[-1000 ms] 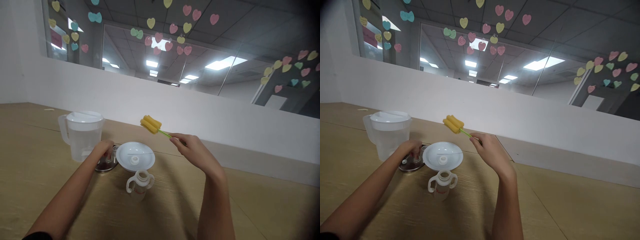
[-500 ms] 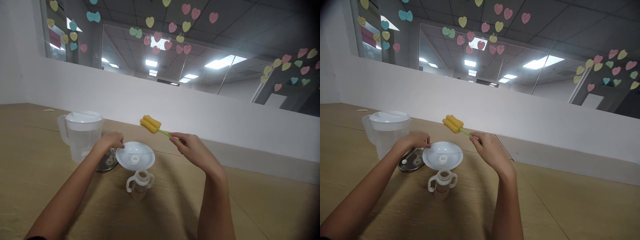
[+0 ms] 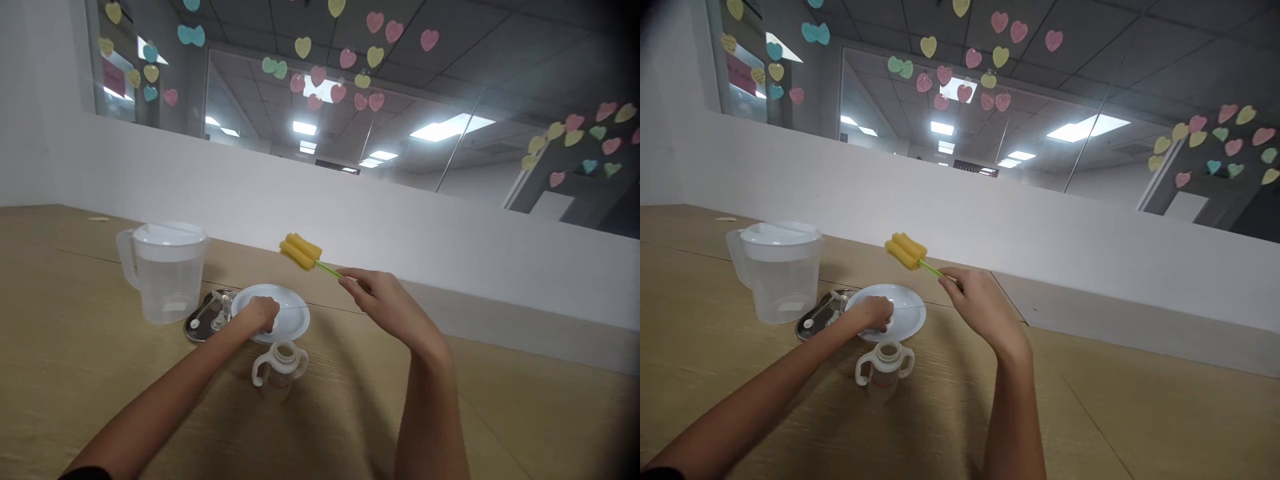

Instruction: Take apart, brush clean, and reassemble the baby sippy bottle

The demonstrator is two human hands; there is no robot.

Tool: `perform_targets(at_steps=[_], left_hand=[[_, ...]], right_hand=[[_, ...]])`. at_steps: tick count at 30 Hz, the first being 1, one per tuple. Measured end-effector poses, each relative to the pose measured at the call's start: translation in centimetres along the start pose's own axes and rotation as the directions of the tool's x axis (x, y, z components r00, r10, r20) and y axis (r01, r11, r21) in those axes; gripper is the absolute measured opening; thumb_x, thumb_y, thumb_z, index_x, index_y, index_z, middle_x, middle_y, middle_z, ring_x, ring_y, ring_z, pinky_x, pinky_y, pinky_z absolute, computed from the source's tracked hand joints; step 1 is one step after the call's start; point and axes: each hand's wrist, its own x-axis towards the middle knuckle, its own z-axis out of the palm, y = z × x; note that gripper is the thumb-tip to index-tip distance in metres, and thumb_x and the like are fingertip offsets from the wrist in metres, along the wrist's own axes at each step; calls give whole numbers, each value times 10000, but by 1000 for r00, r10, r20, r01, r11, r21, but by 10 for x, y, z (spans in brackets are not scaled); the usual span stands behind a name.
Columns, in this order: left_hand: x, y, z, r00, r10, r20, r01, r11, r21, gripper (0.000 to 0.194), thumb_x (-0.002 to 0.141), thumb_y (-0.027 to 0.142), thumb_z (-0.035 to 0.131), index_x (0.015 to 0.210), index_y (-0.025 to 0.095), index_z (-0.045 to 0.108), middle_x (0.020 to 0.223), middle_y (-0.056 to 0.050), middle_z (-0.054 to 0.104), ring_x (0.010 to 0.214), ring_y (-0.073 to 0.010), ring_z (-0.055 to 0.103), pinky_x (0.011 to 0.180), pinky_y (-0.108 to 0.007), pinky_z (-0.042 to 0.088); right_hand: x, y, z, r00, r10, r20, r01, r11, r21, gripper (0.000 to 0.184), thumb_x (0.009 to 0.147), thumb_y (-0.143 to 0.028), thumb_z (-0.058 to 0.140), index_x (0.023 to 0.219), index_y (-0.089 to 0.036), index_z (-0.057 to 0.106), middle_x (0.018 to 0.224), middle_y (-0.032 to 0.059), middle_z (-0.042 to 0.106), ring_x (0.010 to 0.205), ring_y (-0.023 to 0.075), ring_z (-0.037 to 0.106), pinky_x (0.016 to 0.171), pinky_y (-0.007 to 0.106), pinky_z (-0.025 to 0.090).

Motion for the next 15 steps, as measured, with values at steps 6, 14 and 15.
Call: perform_targets(at_steps=[6,14,15], left_hand=[[-17,-13,-34,936,114,-334,-162,980,-118,214,768,242,507,908,136,630,1097,-135,575,938,-214,593,854,-336,460],[-48,-24,-75,528,-178,-831,-629,576,-523,174,738,332,586,801,170,582,1002,-51,566,925,-172,569,793,-312,509],[-52,-22,-78,532,-200,-823,-663,507,-551,185,733,338,600,801,168,582,982,-48,580,908,-171,578,801,-323,506]], right_hand=[[1,9,1,997,61,-40,-63,997,-49,368,890,-389,337,923,-221,663,603,-6,559,530,125,455,526,233,308],[-7,7,-8,996,76,-43,-76,997,14,345,888,-389,357,926,-222,657,600,-13,543,531,122,438,522,226,312],[-8,3,-9,999,39,-35,-38,999,30,352,894,-393,351,920,-222,658,606,-14,539,536,119,430,529,225,318]])
